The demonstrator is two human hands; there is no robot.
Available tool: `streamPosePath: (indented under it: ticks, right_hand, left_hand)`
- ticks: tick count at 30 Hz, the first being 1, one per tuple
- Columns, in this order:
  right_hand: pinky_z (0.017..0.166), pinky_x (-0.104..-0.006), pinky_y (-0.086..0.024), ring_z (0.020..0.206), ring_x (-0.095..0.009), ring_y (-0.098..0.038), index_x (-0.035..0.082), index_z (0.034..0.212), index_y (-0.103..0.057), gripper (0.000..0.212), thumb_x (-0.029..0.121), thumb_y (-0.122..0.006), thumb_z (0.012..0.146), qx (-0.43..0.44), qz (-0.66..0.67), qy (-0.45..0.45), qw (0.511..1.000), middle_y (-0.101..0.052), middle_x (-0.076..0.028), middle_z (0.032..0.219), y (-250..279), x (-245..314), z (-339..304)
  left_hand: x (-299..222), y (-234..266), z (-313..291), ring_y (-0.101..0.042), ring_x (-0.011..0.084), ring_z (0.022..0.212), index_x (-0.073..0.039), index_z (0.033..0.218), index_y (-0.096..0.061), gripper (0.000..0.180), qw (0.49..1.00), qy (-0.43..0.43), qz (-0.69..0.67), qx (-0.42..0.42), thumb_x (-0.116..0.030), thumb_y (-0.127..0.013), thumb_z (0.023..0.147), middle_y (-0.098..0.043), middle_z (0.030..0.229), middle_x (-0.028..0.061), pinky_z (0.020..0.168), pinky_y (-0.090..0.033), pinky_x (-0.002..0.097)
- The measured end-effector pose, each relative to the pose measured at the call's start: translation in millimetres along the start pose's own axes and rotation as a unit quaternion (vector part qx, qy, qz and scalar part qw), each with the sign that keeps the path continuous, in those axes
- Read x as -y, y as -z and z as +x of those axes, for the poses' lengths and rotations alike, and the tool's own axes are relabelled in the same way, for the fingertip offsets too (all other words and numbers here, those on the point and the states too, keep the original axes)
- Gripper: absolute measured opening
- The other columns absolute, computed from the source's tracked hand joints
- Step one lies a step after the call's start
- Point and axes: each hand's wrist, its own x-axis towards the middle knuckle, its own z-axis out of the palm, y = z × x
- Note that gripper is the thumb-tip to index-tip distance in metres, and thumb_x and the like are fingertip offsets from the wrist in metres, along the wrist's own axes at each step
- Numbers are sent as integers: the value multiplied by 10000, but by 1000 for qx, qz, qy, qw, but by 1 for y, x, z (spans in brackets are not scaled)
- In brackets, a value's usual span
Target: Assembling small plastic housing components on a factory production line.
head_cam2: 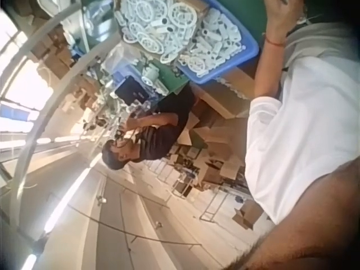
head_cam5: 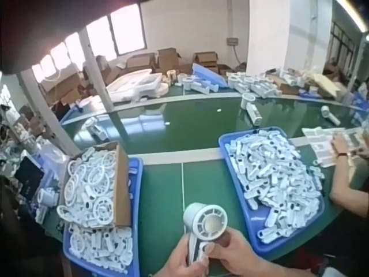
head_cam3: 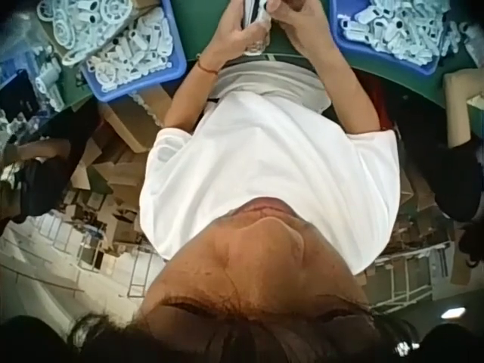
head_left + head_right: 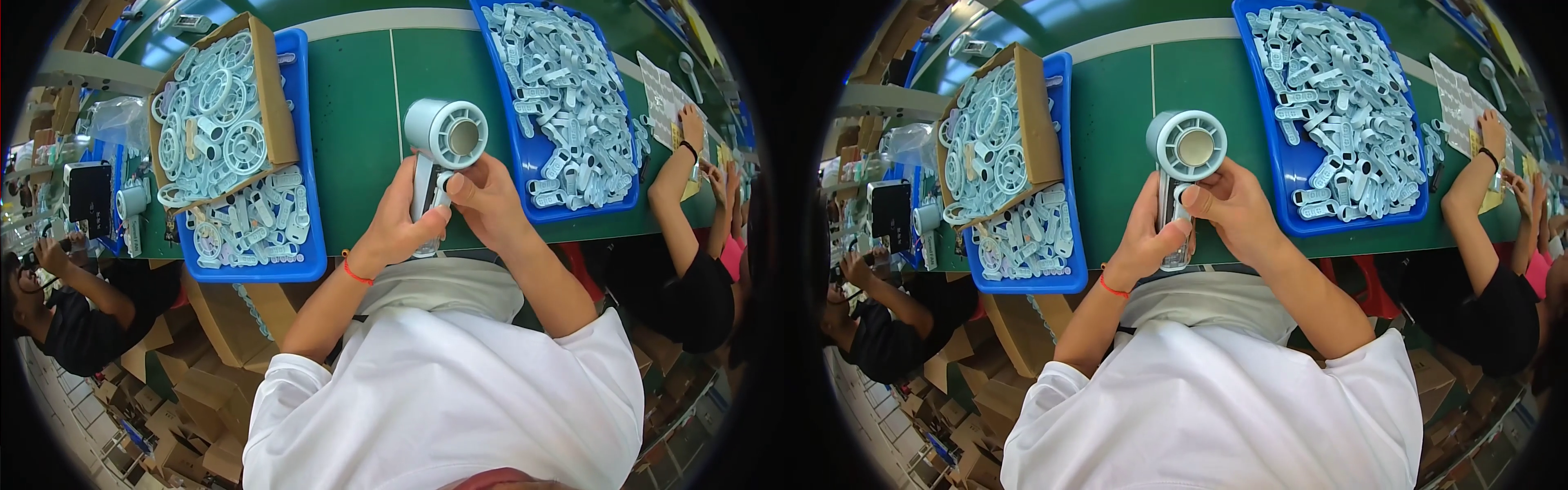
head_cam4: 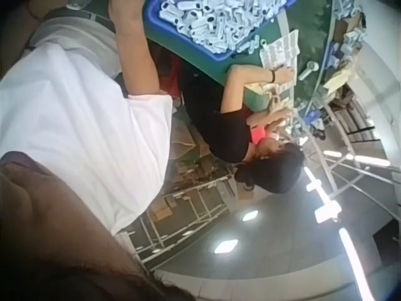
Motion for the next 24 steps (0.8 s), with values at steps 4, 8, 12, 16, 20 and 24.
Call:
streamPosePath:
  ticks: [4,8,12,16,20,24]
  right_hand:
    - [833,-317,-471,996,-173,-563,-17,1211,-457,585,209,-743,753,-48,-3,-9,999,-559,-114,1124,-5,3,-1]
    - [873,-322,-448,1034,-175,-539,-10,1240,-432,602,242,-721,777,-32,-50,-33,998,-539,-106,1151,-3,0,-1]
    - [821,-293,-465,969,-152,-543,-14,1275,-372,542,195,-633,849,2,-64,7,998,-494,-112,1170,-1,-6,-9]
    - [847,-307,-452,1015,-170,-518,-20,1314,-309,636,291,-623,857,24,-126,6,992,-443,-125,1222,3,-6,-8]
    - [936,-329,-397,1134,-175,-465,-20,1326,-338,717,245,-711,774,28,-243,-5,969,-479,-114,1242,-6,11,-8]
    - [841,-288,-459,1003,-153,-553,19,1278,-426,605,67,-667,726,129,-272,241,923,-547,-88,1186,-39,16,-4]
  left_hand:
    - [1,-2,0,-572,126,601,30,1118,-379,434,1000,12,-6,-17,-124,-543,746,-538,800,86,551,-495,272]
    - [1,1,-2,-579,133,610,40,1138,-376,468,1000,-4,0,3,-139,-550,741,-550,787,82,558,-495,271]
    - [4,2,1,-583,150,629,49,1182,-353,531,999,-37,29,10,-139,-561,732,-559,782,81,571,-484,272]
    - [6,-2,2,-583,183,691,46,1215,-327,574,995,-37,93,-1,-125,-575,726,-560,835,113,619,-482,291]
    - [5,-11,-16,-399,324,1103,3,1245,-309,649,960,-131,247,1,-162,-646,715,-403,1167,224,931,-334,406]
    - [27,6,-45,-342,328,1123,-11,1229,-357,631,867,-222,441,-64,-232,-665,723,-352,1181,188,954,-303,415]
